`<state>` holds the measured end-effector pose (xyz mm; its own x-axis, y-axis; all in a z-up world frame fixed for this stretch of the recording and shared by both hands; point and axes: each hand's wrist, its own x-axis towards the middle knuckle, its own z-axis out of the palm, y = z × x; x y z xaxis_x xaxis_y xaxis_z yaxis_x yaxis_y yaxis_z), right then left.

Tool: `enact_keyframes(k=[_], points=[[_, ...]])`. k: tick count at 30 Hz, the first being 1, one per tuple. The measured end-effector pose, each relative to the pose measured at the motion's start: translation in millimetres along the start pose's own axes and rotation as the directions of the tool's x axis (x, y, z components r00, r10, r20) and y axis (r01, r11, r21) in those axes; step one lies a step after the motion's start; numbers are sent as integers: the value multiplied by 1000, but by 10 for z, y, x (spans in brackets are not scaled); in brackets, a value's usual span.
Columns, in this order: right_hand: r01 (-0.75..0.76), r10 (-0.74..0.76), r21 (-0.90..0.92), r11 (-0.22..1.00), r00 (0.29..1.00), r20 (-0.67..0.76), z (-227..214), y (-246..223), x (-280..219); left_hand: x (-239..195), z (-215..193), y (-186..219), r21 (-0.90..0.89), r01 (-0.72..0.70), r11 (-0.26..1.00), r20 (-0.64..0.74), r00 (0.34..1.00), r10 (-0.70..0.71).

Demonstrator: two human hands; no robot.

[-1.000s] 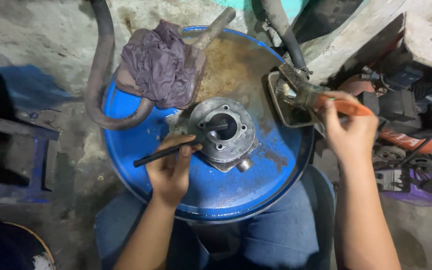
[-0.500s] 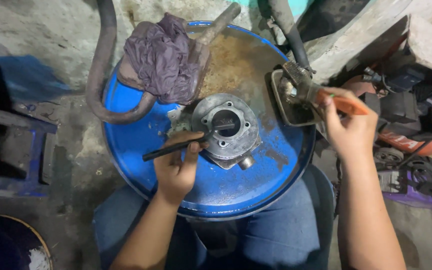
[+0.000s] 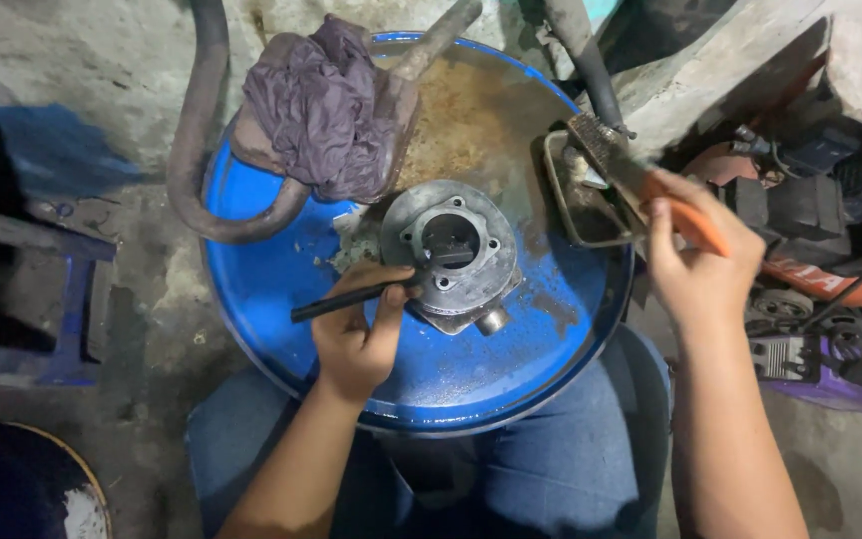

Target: Measuring the dimensions of a motorcycle engine cylinder using a vernier caliper and cleaning the part with a brush.

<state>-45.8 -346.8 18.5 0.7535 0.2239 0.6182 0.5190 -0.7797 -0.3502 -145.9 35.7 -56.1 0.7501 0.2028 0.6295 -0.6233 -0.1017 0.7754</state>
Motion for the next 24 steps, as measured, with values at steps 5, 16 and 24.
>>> enact_keyframes(k=[5,16,24], points=[[68,-65,5,998,970,-235,-23,-80,-108,-22,0,-40,18,-4,1000,-54,999,5],[-160,159,156,975,987,19,46,57,-341,-89,13,-72,-23,15,1000,-89,996,-17],[111,-10,271,956,937,-348,188,236,-362,-68,9,-63,-3,74,997,-101,992,-74]])
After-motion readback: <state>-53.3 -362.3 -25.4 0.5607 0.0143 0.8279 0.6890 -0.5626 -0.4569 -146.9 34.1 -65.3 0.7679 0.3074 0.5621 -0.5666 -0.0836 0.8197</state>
